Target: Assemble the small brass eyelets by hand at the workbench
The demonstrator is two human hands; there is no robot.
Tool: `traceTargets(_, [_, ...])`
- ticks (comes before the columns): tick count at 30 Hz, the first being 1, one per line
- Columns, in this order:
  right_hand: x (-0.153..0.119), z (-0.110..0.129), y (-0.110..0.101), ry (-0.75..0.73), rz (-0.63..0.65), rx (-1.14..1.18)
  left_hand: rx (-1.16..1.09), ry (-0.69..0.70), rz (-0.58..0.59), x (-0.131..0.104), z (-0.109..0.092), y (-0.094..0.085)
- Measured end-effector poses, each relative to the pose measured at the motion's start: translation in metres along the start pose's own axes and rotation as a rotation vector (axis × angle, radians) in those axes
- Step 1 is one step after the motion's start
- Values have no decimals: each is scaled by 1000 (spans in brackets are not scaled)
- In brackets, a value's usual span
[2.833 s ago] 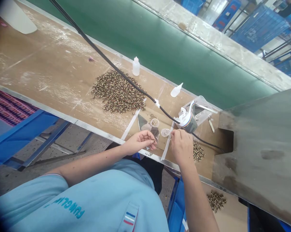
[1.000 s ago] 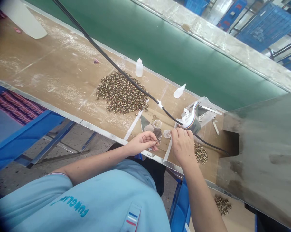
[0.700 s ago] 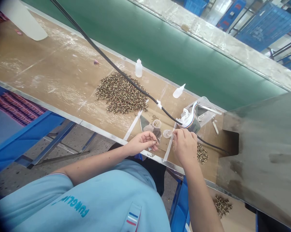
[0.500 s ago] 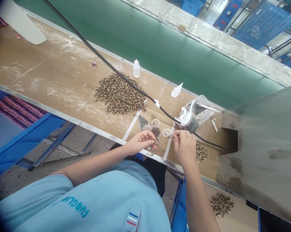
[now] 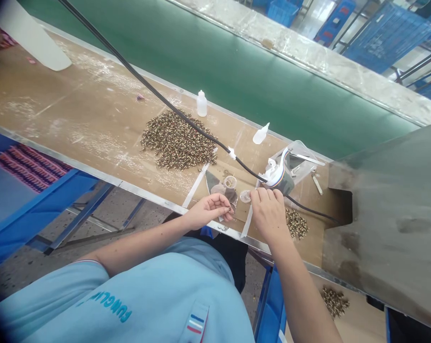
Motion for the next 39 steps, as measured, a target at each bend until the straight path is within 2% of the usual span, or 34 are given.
traceTargets(5, [0, 0, -1, -11, -1, -13, 1, -9, -5, 0, 0, 0])
traceTargets(9, [-3, -6, 1, 81, -4, 53, -23, -1, -11, -1, 0, -1])
traceTargets(14, [-16, -13, 7, 302, -7, 385, -76, -2, -19, 0, 0, -1])
traceTargets(19, [-36, 1, 5, 459, 0, 697, -180, -46, -28, -3, 6, 5])
traceTargets(26, [-45, 28, -7, 402, -25, 727, -275, -115, -10, -5, 17, 10])
traceTargets(39, [-42, 35, -2, 348, -10, 635, -238, -126, -18, -5, 20, 8])
Point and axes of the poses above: each hand's wrist, its own x-axis towards the middle knuckle, its own y-axis out of the palm, z = x × y, the point moved 5 cm from there along x, towards the middle knuckle, and after that the axes turned 8 degrees about -x, right-handed, at the moved point
